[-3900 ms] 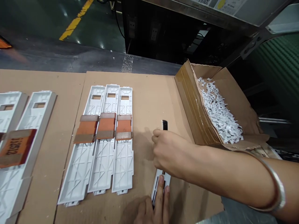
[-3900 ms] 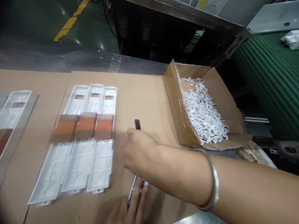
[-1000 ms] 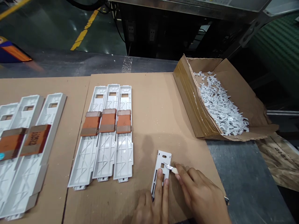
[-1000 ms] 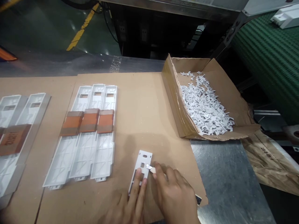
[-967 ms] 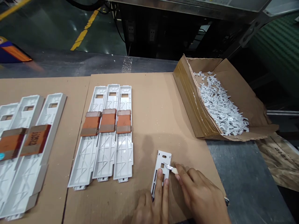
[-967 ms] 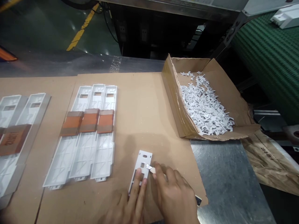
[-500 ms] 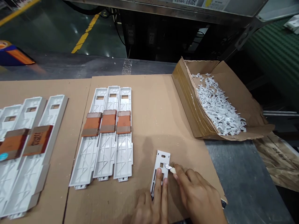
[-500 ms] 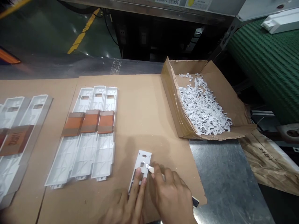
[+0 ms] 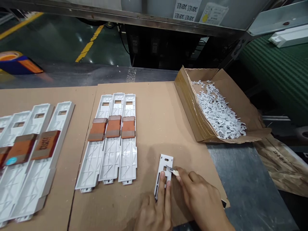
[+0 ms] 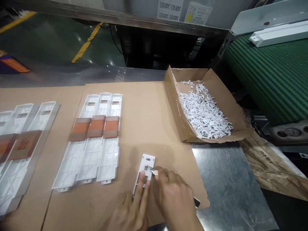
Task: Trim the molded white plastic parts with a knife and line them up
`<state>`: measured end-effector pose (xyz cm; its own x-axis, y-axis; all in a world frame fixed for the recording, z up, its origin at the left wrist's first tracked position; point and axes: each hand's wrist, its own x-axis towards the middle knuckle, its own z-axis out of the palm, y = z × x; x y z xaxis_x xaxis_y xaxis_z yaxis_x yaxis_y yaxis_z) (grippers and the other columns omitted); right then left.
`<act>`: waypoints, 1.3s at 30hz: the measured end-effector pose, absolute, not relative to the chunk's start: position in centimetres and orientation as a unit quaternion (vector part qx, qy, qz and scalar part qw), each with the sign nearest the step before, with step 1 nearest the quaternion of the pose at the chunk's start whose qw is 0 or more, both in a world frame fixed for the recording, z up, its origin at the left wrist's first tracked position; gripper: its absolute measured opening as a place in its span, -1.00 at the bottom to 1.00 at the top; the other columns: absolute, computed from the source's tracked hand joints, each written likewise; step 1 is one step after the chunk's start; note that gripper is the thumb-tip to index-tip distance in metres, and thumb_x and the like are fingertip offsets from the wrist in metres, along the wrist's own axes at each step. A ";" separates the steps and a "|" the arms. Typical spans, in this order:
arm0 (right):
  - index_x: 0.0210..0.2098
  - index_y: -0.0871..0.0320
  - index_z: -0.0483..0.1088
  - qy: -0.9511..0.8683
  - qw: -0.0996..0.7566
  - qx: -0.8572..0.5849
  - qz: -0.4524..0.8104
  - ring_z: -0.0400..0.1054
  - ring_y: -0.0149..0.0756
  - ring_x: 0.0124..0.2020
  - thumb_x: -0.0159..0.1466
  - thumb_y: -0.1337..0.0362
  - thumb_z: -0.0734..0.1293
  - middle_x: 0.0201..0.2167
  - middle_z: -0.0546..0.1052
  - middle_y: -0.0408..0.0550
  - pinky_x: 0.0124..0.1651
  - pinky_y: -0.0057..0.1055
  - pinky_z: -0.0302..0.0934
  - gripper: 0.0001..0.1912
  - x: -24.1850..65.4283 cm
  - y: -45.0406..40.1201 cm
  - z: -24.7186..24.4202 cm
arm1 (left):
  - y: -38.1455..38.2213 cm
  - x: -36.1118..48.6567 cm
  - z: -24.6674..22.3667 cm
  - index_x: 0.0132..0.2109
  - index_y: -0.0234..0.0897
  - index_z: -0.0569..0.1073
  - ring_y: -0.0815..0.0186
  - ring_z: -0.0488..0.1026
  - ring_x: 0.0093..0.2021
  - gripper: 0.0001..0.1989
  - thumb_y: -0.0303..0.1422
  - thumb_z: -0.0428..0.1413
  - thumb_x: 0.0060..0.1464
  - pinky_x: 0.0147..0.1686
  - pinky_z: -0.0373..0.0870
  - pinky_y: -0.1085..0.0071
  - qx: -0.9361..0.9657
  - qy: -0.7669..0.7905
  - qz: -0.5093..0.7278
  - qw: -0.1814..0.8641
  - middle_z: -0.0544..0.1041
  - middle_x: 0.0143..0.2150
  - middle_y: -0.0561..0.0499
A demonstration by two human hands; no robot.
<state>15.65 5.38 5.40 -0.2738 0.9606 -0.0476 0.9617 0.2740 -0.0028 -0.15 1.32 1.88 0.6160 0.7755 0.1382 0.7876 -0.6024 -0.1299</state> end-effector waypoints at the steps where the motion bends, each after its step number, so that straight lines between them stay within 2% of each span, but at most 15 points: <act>1: -0.09 0.08 0.36 0.798 0.012 0.603 -0.002 0.39 -0.33 -0.55 0.38 0.27 0.00 -0.51 0.45 -0.14 -0.58 -0.43 0.05 -0.66 15.6 5.4 5.5 | 1.3 -0.1 1.9 0.07 -0.44 0.39 0.18 0.43 -0.50 -0.45 -0.46 0.07 -0.17 -0.58 0.31 0.31 -0.894 -0.438 -0.034 0.087 0.34 0.09 -0.39; 7: -0.10 0.12 0.39 0.795 -0.058 0.604 0.024 0.38 -0.39 -0.54 0.41 0.22 -0.05 -0.52 0.44 -0.15 -0.56 -0.46 0.07 -0.59 15.8 5.2 6.2 | 1.5 -0.2 2.3 0.08 -0.44 0.39 0.17 0.43 -0.53 -0.46 -0.48 0.06 -0.15 -0.61 0.32 0.29 -0.900 -0.426 -0.015 0.087 0.32 0.09 -0.40; 11: -0.03 0.07 0.35 0.780 -0.062 0.622 0.013 0.39 -0.39 -0.48 0.40 0.17 0.01 -0.46 0.45 -0.16 -0.52 -0.47 0.08 -0.65 17.0 5.0 5.7 | 1.4 0.0 2.5 0.10 -0.45 0.36 0.18 0.41 -0.55 -0.45 -0.49 0.06 -0.13 -0.59 0.34 0.26 -0.899 -0.433 0.004 0.069 0.29 0.11 -0.40; 14: -0.05 0.05 0.36 0.751 -0.049 0.657 0.031 0.37 -0.33 -0.45 0.40 0.13 0.00 -0.45 0.43 -0.13 -0.51 -0.44 0.07 -0.63 17.6 4.8 4.3 | 1.2 0.0 2.3 0.13 -0.49 0.31 0.15 0.43 -0.50 -0.41 -0.51 0.03 -0.13 -0.55 0.37 0.23 -0.889 -0.458 -0.018 0.005 0.24 0.16 -0.41; 17: -0.07 0.07 0.38 0.720 -0.044 0.691 0.054 0.33 -0.27 -0.42 0.39 0.15 0.01 -0.40 0.41 -0.06 -0.49 -0.41 0.06 -0.63 17.8 4.6 2.6 | 1.0 -0.9 1.8 0.24 -0.43 0.14 0.05 0.47 -0.18 -0.36 -0.49 -0.03 -0.05 -0.33 0.43 0.22 -0.841 -0.496 -0.154 -0.153 0.11 0.26 -0.34; 19: -0.05 0.08 0.37 0.707 -0.044 0.703 0.060 0.30 -0.23 -0.37 0.36 0.22 0.06 -0.36 0.40 -0.03 -0.49 -0.40 0.04 -0.68 17.7 4.4 1.8 | 1.0 -1.9 1.4 0.29 -0.29 0.03 0.03 0.28 0.12 -0.36 -0.42 -0.05 0.04 -0.06 0.34 0.18 -0.765 -0.498 -0.284 -0.293 0.00 0.32 -0.21; 21: -0.03 0.09 0.38 0.708 -0.044 0.702 0.067 0.26 -0.19 -0.34 0.33 0.31 0.10 -0.34 0.39 0.00 -0.45 -0.37 0.06 -0.69 17.6 4.3 1.3 | 1.1 -3.0 1.2 0.29 -0.11 0.04 0.04 0.06 0.26 -0.40 -0.34 -0.04 0.10 0.11 0.17 0.15 -0.654 -0.476 -0.385 -0.445 -0.04 0.35 -0.05; 22: -0.03 0.09 0.38 0.711 -0.046 0.698 0.071 0.25 -0.17 -0.34 0.31 0.34 0.11 -0.34 0.39 0.01 -0.41 -0.34 0.07 -0.68 17.6 4.3 1.1 | 1.2 -3.4 1.3 0.27 -0.03 0.08 0.04 0.06 0.26 -0.44 -0.31 -0.03 0.12 0.10 0.17 0.16 -0.582 -0.456 -0.416 -0.529 0.00 0.34 -0.01; 24: -0.01 0.10 0.38 0.713 -0.064 0.694 0.077 0.23 -0.13 -0.32 0.30 0.37 0.11 -0.30 0.41 0.05 -0.31 -0.24 0.10 -0.66 17.6 4.3 1.1 | 1.5 -3.9 1.7 0.24 0.06 0.11 0.08 0.27 0.14 -0.50 -0.29 -0.06 0.15 -0.05 0.32 0.25 -0.416 -0.406 -0.447 -0.680 0.16 0.28 -0.01; 26: 0.02 0.11 0.37 0.702 -0.115 0.701 0.052 0.23 -0.06 -0.26 0.31 0.32 0.10 -0.24 0.42 0.09 -0.22 -0.13 0.11 -0.65 17.7 4.1 1.5 | 1.8 -3.8 2.6 0.26 0.02 0.07 0.16 0.45 -0.07 -0.50 -0.31 -0.12 0.18 -0.25 0.39 0.36 -0.271 -0.364 -0.465 -0.760 0.31 0.19 -0.09; 28: 0.00 0.13 0.38 0.685 -0.202 0.698 -0.050 0.25 -0.03 -0.17 0.32 0.22 0.11 -0.20 0.43 0.10 -0.14 -0.09 0.11 -0.65 17.7 3.2 2.4 | 2.1 -3.3 3.7 0.29 -0.09 -0.02 0.18 0.49 -0.17 -0.46 -0.32 -0.13 0.19 -0.33 0.38 0.38 -0.190 -0.347 -0.491 -0.776 0.37 0.13 -0.18; 30: -0.05 0.13 0.40 0.650 -0.272 0.663 -0.252 0.28 -0.09 -0.15 0.33 0.13 0.11 -0.20 0.46 0.06 -0.09 -0.15 0.15 -0.64 17.4 1.5 3.5 | 2.3 -2.4 4.7 0.30 -0.17 -0.08 0.18 0.49 -0.19 -0.44 -0.33 -0.13 0.19 -0.31 0.39 0.37 -0.152 -0.338 -0.515 -0.773 0.39 0.10 -0.22; 32: -0.08 0.12 0.42 0.573 -0.301 0.591 -0.481 0.33 -0.18 -0.20 0.35 0.07 0.09 -0.25 0.48 0.02 -0.11 -0.23 0.19 -0.61 16.8 -0.9 4.6 | 2.4 -1.3 5.4 0.30 -0.20 -0.09 0.19 0.50 -0.18 -0.44 -0.34 -0.13 0.19 -0.29 0.40 0.36 -0.132 -0.339 -0.521 -0.773 0.40 0.09 -0.22; 34: -0.08 0.12 0.42 0.470 -0.323 0.511 -0.643 0.36 -0.23 -0.23 0.35 0.05 0.08 -0.27 0.49 0.00 -0.11 -0.26 0.20 -0.59 15.9 -3.6 5.3 | 2.3 -0.2 5.9 0.28 -0.22 -0.04 0.21 0.49 -0.17 -0.47 -0.35 -0.13 0.19 -0.25 0.39 0.37 -0.133 -0.355 -0.522 -0.764 0.39 0.10 -0.20; 39: 0.01 0.14 0.36 0.212 -0.431 0.316 -0.818 0.41 -0.17 -0.20 0.29 -0.03 0.18 -0.18 0.50 0.12 -0.16 -0.25 0.24 -0.54 13.8 -9.6 5.5 | 1.1 3.0 7.0 0.26 -0.21 0.05 0.18 0.48 -0.12 -0.51 -0.34 -0.12 0.19 -0.18 0.37 0.36 -0.159 -0.374 -0.515 -0.755 0.38 0.11 -0.16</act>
